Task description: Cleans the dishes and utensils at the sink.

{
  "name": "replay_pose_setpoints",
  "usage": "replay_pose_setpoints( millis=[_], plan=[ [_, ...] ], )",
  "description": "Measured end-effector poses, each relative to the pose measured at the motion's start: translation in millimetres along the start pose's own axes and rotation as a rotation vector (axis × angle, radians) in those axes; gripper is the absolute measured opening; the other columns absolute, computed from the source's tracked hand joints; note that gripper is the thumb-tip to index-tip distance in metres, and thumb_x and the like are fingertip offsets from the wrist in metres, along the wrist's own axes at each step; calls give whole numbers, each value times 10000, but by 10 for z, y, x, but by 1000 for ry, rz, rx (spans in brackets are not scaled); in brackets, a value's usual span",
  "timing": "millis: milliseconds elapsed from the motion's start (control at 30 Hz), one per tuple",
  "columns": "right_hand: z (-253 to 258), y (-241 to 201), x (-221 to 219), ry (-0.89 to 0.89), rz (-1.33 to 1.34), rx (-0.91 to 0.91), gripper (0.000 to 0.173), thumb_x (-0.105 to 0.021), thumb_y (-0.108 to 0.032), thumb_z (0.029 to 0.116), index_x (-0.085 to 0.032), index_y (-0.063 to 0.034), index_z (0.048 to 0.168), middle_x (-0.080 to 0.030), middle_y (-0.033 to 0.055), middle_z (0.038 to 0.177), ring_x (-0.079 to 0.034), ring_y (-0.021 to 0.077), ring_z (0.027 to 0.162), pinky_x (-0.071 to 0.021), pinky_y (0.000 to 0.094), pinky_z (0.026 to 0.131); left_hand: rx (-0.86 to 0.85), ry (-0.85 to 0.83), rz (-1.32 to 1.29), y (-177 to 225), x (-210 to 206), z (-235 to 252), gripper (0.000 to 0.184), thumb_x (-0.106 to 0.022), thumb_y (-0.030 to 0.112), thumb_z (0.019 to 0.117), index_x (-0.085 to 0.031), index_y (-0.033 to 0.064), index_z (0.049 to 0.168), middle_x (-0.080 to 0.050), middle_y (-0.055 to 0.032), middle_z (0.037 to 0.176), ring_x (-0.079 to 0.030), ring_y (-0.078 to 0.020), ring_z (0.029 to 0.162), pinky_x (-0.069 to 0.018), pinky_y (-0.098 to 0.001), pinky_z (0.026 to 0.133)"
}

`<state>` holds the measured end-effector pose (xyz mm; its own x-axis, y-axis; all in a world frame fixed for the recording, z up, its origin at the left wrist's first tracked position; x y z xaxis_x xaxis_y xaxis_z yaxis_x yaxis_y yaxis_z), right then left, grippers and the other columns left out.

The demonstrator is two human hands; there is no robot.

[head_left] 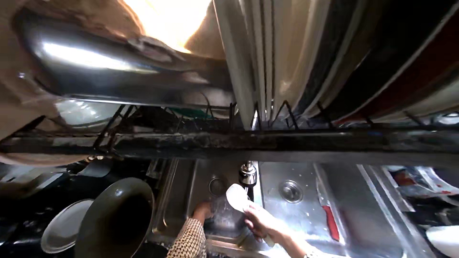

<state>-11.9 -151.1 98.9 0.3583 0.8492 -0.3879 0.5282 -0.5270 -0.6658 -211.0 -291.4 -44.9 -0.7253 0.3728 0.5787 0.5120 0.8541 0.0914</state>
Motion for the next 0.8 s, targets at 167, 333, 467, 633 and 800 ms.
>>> replay_pose_setpoints(
  millis=[167, 333, 467, 633, 800],
  plan=[
    [8, 7, 41, 37, 73, -38, 157, -354, -183, 1110, -435, -140, 1237, -453, -10, 650, -396, 83, 420, -395, 252, 374, 85, -79, 181, -47, -210, 84, 757, -884, 336, 745, -600, -26, 1347, -596, -278, 1362, -549, -469, 1283, -425, -681, 1046],
    [-43, 37, 157, 128, 120, -60, 113, -359, -197, 1116, -429, -134, 1179, -440, -12, 646, -378, 80, 413, -388, 249, 373, -103, 48, -146, 218, 275, -75, 677, -700, 509, 916, -610, -2, 1351, -623, -262, 1333, -588, -405, 1273, -446, -607, 1081],
    [-51, 100, 156, 128, 103, -68, 121, -365, -213, 1119, -420, -144, 1202, -450, -20, 667, -364, 70, 429, -352, 235, 378, -376, 374, -618, 734, 943, -850, 471, -674, 330, 986, -611, -58, 1246, -638, -268, 1224, -629, -362, 1149, -490, -516, 1020],
    [-35, 33, 23, 103, -3, 2, 265, -329, -168, 1097, -492, -112, 896, -433, -31, 553, -371, 73, 393, -362, 235, 377, -836, 667, -392, 1492, 756, -1523, 466, -679, 323, 936, -667, 10, 1280, -643, -222, 1272, -635, -336, 1191, -522, -467, 1031],
    [-137, 148, 58, 115, -86, -34, 240, -381, -154, 1102, -408, -123, 1339, -438, -15, 683, -373, 77, 459, -354, 248, 419, -594, 867, -359, 1493, 793, -1171, 348, -646, 225, 957, -710, -60, 1148, -689, -275, 1142, -691, -411, 1059, -547, -541, 942]
  ],
)
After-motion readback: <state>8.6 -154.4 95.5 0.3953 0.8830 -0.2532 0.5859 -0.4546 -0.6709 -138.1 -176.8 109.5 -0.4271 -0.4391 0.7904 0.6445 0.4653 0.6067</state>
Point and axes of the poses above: each hand's wrist, its own z-axis towards the middle knuckle, its own x-axis out of the back of the hand, y = z × x, the point moved 6 cm from there along z, towards the middle knuckle
